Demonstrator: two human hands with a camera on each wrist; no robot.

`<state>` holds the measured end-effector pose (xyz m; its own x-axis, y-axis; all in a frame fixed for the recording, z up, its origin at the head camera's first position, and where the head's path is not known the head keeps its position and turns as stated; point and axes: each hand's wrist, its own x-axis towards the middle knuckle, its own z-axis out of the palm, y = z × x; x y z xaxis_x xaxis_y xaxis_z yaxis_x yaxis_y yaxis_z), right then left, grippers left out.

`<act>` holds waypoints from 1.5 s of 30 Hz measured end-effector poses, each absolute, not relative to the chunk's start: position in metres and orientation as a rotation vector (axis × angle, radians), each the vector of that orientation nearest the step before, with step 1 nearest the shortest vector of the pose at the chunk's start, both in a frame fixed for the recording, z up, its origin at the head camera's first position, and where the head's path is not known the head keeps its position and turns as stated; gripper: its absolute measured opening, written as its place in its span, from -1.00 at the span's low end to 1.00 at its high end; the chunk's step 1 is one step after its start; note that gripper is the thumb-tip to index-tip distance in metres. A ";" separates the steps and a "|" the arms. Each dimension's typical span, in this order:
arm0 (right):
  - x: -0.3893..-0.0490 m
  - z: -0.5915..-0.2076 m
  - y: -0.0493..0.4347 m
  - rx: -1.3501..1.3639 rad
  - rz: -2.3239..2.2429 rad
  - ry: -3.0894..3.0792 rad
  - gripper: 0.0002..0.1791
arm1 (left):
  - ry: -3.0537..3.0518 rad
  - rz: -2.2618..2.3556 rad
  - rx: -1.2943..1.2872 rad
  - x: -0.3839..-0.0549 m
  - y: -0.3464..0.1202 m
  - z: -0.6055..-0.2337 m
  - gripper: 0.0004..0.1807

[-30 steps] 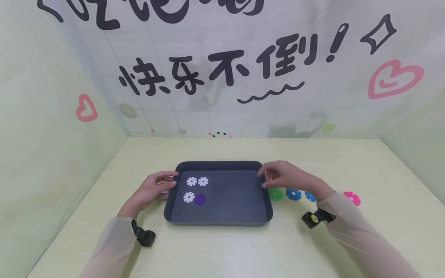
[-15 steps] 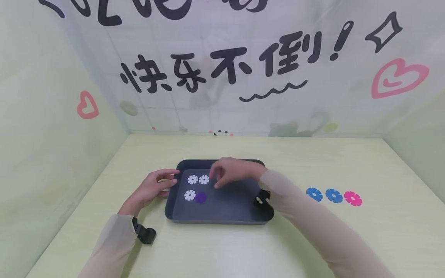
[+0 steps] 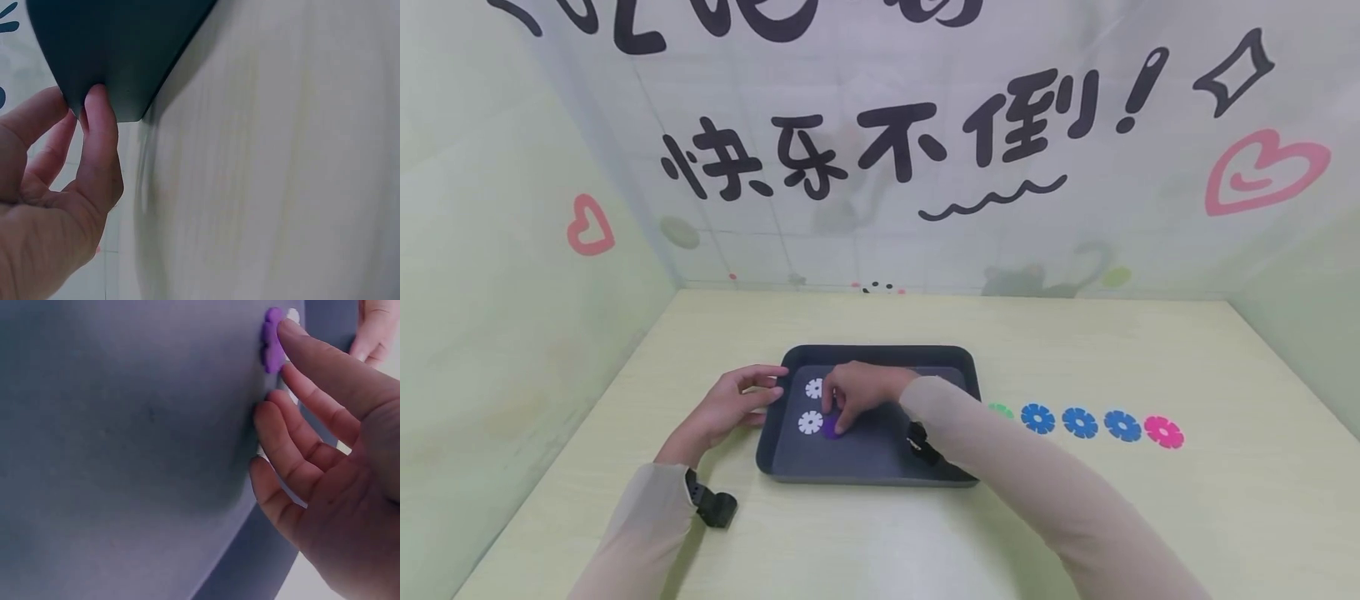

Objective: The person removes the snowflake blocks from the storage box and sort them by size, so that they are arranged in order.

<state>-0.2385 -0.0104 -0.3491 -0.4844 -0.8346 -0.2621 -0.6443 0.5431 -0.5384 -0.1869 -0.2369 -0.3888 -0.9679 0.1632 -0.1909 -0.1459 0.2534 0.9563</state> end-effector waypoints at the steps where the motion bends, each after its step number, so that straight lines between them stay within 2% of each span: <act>1: -0.238 -0.350 -0.011 -1.186 -0.509 2.291 -0.68 | 2.276 1.778 0.016 -0.187 -0.237 -0.389 -0.48; 13: -0.239 -0.356 -0.008 -1.172 -0.556 2.262 -0.76 | 2.278 1.782 0.018 -0.188 -0.237 -0.390 -0.48; 22: -0.237 -0.343 0.019 -1.214 -0.671 2.255 -0.88 | 2.283 1.781 0.019 -0.186 -0.237 -0.390 -0.49; 33: -0.241 -0.323 0.102 -1.158 -0.827 2.377 -0.90 | 2.304 1.751 0.020 -0.185 -0.238 -0.388 -0.48; 45: -0.228 -0.328 0.222 -0.850 -0.962 2.570 -0.90 | 2.276 1.772 0.035 -0.184 -0.238 -0.388 -0.49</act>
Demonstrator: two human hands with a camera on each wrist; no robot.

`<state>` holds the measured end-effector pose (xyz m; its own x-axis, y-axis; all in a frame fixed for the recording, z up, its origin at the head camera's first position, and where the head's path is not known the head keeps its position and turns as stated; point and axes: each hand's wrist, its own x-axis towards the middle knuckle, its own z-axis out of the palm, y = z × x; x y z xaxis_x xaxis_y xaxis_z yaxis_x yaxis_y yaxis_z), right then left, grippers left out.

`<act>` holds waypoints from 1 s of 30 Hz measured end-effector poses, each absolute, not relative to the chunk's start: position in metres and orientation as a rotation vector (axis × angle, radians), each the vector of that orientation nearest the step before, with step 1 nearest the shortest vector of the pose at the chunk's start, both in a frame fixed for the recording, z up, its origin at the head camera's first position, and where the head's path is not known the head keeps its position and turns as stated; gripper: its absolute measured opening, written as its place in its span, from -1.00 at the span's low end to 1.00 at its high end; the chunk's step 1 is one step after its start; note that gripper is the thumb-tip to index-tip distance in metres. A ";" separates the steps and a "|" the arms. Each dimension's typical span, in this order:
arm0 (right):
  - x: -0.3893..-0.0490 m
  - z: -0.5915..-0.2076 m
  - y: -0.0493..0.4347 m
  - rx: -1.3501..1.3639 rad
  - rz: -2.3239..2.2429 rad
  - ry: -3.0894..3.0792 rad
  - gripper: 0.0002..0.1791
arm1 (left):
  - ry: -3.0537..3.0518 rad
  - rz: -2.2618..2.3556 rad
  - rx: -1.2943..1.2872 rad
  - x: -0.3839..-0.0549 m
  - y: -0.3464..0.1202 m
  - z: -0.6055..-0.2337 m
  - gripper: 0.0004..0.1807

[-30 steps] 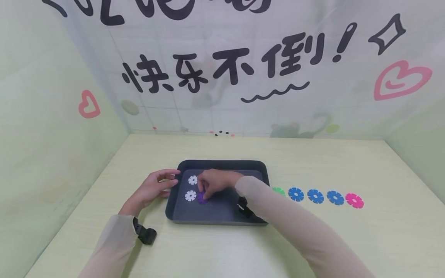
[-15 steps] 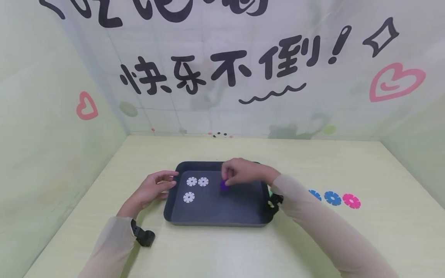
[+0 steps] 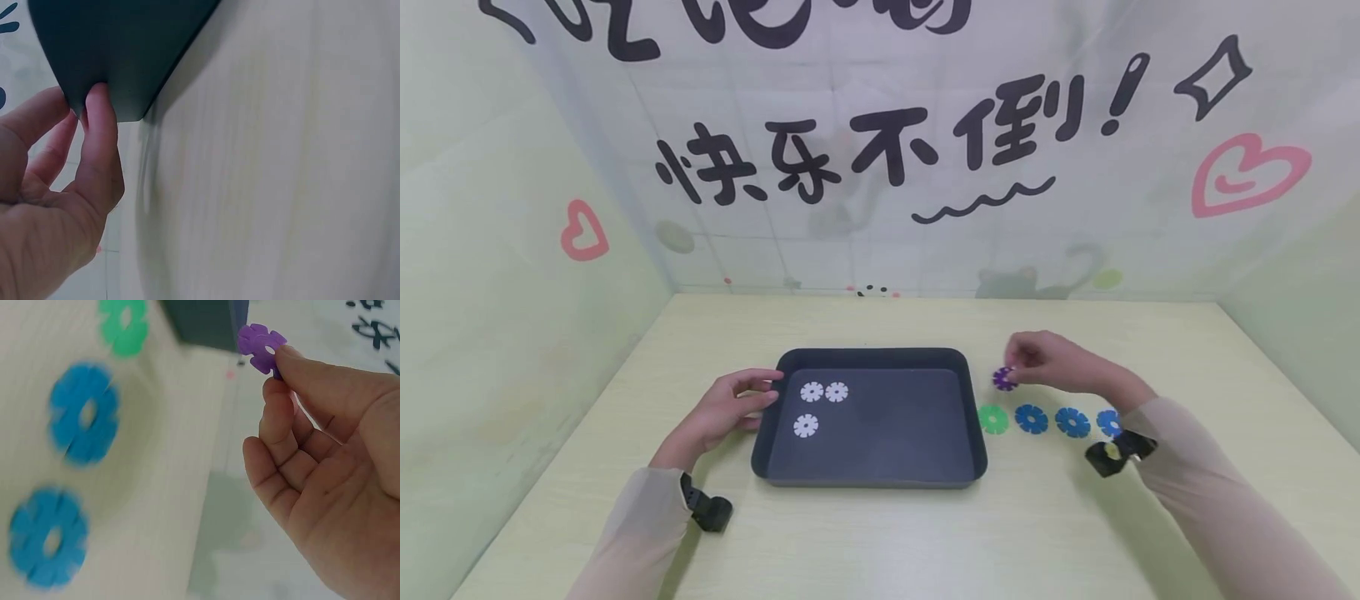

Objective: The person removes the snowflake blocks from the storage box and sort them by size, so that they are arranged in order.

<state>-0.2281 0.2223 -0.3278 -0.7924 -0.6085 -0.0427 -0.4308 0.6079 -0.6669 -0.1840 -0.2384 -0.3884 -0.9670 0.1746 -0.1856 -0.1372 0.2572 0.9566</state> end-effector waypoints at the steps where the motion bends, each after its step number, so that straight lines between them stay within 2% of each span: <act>1: -0.226 -0.329 0.232 -0.827 -0.952 2.593 -0.90 | 2.273 1.775 0.034 -0.184 -0.238 -0.388 -0.49; 18: -0.188 -0.361 0.391 -0.363 -0.928 2.721 -0.83 | 2.283 1.755 0.030 -0.184 -0.238 -0.389 -0.49; 30: -0.165 -0.376 0.436 -0.175 -0.938 2.752 -0.77 | 2.299 1.749 0.034 -0.184 -0.238 -0.388 -0.48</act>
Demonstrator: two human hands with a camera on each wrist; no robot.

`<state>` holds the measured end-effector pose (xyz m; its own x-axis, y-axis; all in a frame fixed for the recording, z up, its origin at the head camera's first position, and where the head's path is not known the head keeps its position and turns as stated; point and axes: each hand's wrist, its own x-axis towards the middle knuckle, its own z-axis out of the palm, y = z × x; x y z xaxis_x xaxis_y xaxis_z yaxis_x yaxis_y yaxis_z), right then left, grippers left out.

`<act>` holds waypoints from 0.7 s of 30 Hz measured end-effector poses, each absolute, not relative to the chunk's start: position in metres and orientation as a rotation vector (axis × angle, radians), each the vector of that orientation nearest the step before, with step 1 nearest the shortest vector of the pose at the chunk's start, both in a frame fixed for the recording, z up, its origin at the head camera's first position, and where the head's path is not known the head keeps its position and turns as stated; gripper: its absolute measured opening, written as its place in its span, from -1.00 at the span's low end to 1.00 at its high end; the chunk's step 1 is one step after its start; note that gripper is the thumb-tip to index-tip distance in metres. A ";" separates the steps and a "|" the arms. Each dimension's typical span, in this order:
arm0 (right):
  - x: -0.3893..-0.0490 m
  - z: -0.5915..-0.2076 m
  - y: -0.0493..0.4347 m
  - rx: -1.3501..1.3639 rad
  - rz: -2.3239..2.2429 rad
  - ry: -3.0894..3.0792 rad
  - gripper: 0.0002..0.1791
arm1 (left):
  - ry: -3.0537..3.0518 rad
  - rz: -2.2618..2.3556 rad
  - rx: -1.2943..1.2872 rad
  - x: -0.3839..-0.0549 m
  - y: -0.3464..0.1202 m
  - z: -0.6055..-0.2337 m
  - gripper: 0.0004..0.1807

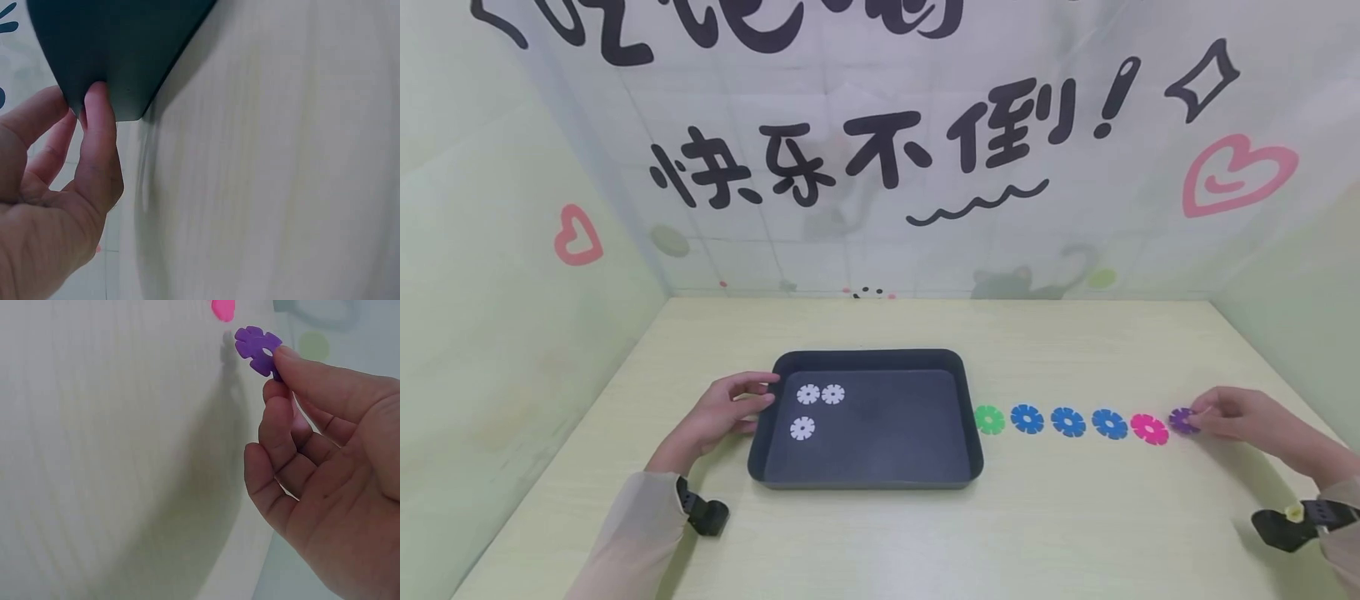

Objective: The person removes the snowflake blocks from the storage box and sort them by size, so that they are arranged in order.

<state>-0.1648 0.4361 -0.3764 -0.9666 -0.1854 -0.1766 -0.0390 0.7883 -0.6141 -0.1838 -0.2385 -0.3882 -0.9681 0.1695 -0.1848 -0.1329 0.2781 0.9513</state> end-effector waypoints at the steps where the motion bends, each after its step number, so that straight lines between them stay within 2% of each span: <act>1: -0.164 -0.377 0.437 -0.154 -0.927 2.750 -0.75 | 2.299 1.750 0.034 -0.184 -0.239 -0.388 -0.48; 8: -0.163 -0.381 0.440 -0.053 -0.846 2.769 -0.58 | 2.286 1.762 0.033 -0.184 -0.238 -0.388 -0.48; 21: -0.165 -0.383 0.439 -0.055 -0.811 2.770 -0.57 | 2.263 1.789 0.028 -0.182 -0.238 -0.388 -0.48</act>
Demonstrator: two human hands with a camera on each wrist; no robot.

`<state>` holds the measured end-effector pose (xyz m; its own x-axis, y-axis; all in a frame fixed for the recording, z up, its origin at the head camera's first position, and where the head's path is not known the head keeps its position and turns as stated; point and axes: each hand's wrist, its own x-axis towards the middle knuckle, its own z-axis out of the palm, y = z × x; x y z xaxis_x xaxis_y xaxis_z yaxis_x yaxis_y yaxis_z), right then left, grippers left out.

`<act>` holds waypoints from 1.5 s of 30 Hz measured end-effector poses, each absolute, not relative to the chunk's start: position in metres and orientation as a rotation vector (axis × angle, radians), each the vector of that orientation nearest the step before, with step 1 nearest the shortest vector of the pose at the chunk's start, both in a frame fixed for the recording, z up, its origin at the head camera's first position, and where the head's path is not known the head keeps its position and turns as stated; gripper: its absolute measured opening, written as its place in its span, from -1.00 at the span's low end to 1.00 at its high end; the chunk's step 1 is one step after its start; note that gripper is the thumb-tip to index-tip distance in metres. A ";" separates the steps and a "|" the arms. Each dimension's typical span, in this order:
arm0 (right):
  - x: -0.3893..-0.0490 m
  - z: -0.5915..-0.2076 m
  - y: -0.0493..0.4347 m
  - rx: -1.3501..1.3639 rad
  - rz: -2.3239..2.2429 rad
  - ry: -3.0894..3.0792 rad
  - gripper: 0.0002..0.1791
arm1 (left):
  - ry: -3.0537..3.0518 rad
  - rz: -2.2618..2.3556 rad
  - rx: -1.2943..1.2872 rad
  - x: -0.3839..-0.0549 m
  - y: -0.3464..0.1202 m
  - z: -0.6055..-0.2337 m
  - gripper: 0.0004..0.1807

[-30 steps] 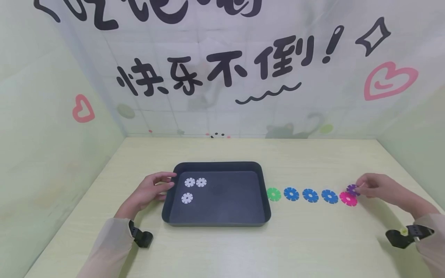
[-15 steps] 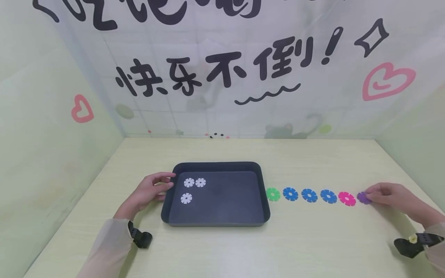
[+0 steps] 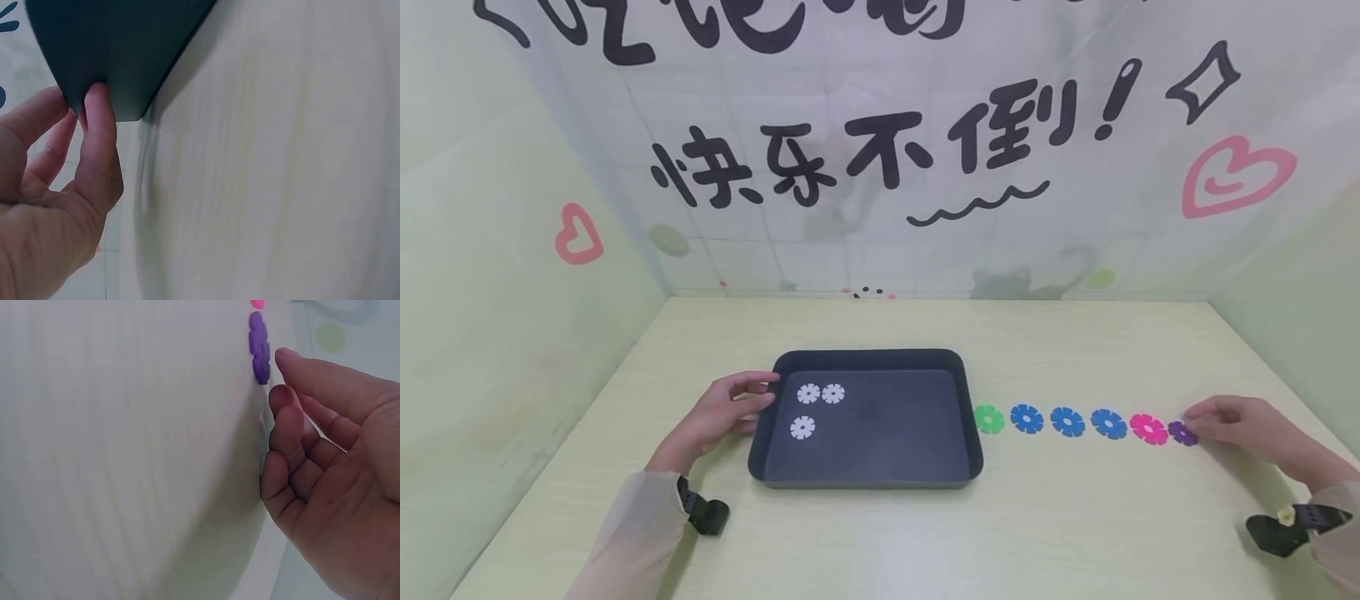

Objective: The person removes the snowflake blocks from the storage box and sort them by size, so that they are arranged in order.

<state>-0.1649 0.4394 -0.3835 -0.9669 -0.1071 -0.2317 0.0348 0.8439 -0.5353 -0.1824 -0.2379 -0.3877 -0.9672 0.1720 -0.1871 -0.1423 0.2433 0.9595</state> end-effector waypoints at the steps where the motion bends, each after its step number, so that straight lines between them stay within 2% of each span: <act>1: -0.165 -0.383 0.438 -0.049 -0.821 2.770 -0.55 | 2.262 1.791 0.027 -0.182 -0.238 -0.388 -0.48; 6: -0.165 -0.375 0.424 -0.079 -0.875 2.781 -0.54 | 2.264 1.786 0.029 -0.182 -0.238 -0.387 -0.49; 11: -0.172 -0.360 0.387 -0.205 -0.890 2.798 -0.58 | 2.268 1.778 0.025 -0.183 -0.239 -0.387 -0.49; 23: -0.190 -0.338 0.261 -0.759 -1.060 2.625 -0.77 | 2.283 1.759 0.028 -0.184 -0.235 -0.384 -0.49; 33: -0.208 -0.325 0.155 -1.010 -1.002 2.457 -0.86 | 2.295 1.743 0.007 -0.183 -0.236 -0.384 -0.49; 45: -0.247 -0.331 0.056 -1.109 -0.907 2.309 -0.75 | 2.289 1.756 -0.005 -0.183 -0.238 -0.386 -0.48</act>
